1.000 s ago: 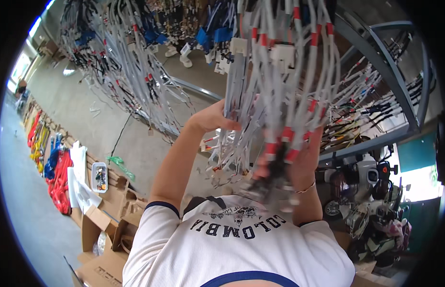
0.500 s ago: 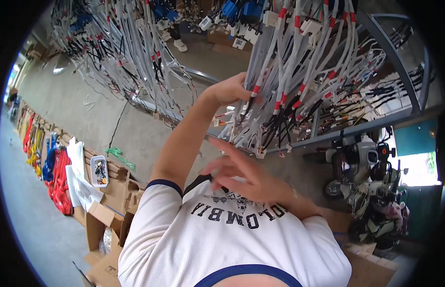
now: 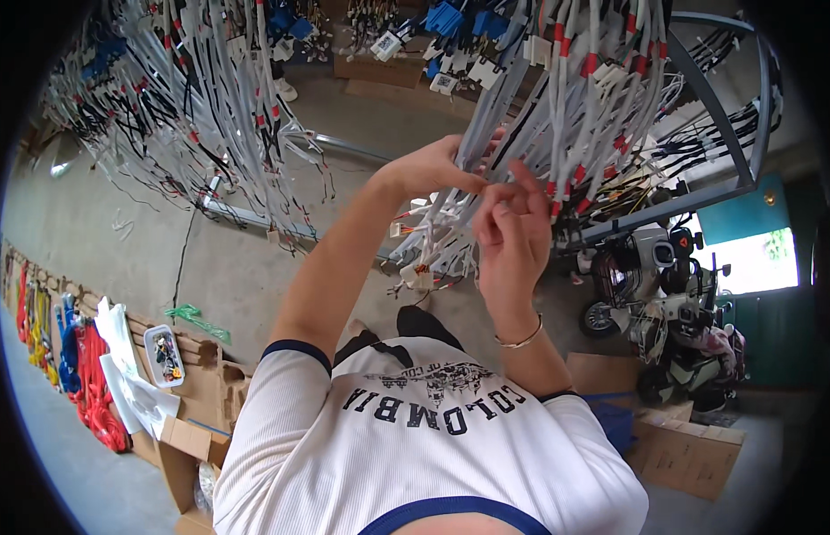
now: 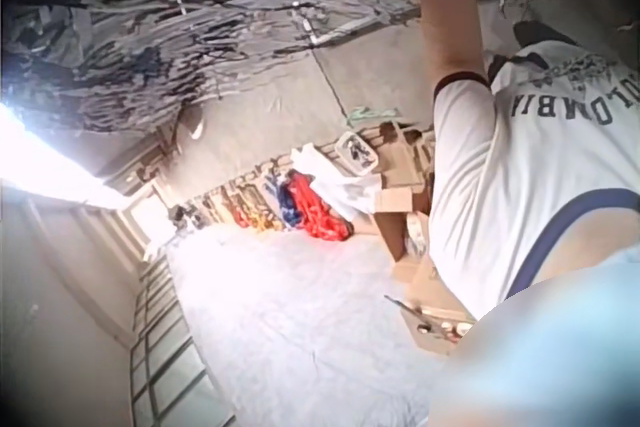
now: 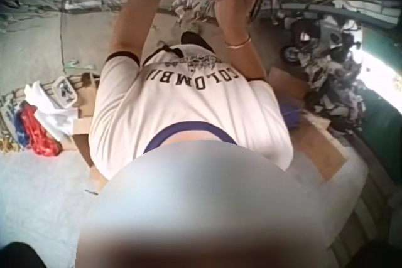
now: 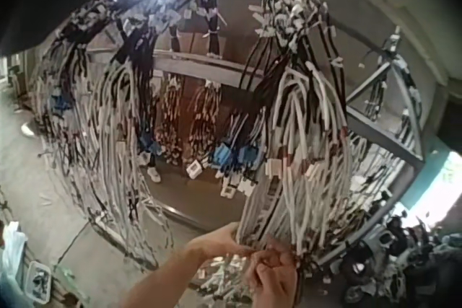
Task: Organizing and bundling electrical wire harnesses using insulation tape in a factory setting.
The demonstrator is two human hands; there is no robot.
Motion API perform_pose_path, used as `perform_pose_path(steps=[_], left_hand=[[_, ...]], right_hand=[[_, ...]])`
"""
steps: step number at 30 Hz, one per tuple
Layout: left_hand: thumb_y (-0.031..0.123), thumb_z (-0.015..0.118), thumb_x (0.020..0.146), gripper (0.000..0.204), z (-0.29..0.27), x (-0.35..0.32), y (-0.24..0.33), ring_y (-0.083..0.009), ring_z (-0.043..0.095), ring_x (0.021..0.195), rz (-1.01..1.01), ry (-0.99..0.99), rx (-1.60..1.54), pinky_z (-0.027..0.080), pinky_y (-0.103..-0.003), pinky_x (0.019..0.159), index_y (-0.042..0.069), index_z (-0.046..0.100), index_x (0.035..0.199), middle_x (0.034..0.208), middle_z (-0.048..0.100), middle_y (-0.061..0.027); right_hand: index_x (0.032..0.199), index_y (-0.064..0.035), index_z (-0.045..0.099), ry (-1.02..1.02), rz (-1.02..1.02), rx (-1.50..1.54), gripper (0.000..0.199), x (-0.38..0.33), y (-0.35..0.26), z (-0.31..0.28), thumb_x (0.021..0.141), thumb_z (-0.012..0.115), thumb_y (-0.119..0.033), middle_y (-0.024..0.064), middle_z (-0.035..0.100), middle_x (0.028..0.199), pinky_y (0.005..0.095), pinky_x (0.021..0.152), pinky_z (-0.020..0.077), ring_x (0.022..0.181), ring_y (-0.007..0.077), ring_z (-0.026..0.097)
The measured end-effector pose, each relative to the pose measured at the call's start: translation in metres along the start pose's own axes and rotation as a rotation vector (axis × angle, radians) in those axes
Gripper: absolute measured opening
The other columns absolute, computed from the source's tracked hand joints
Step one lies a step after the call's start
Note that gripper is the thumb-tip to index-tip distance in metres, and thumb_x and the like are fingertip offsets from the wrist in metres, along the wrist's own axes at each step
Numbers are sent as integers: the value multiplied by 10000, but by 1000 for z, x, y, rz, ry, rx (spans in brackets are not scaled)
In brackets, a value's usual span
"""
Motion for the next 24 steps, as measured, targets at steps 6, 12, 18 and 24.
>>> perform_pose_path(steps=[6,12,18,24], left_hand=[[145,825,632,933,5,1,6,-134,475,1042,6,2,63,353,-279,974,34,354,1429,1269,499,-51],[99,815,635,920,4,4,3,-148,485,1097,13,3,55,363,-294,989,32,347,1424,1260,516,-51],[55,787,651,845,-1,-13,-9,-136,508,1071,-33,57,-10,404,-303,947,26,375,1389,1186,529,-22],[303,810,739,845,44,-26,-3,-150,486,1147,103,166,-140,385,-321,995,30,350,1394,1288,501,-47]], right_hand=[[1304,34,410,161,-435,-360,413,15,-7,-31,893,449,23,61,536,950,235,696,435,789,117,527],[1263,29,445,146,-316,-475,349,34,12,-75,915,456,28,84,519,1168,278,894,427,983,136,530],[1269,19,448,103,-209,-304,467,74,15,-77,975,451,-343,123,530,1219,337,934,443,1107,192,527],[1376,8,386,-770,410,289,842,139,56,-19,767,685,-491,158,470,1355,325,965,457,1223,271,494]])
Point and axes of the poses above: each hand's wrist, its own x-axis towards the middle knuckle, its own z-axis out of the palm, y = z × x, the point moved 4 cm from there along x, towards the middle knuckle
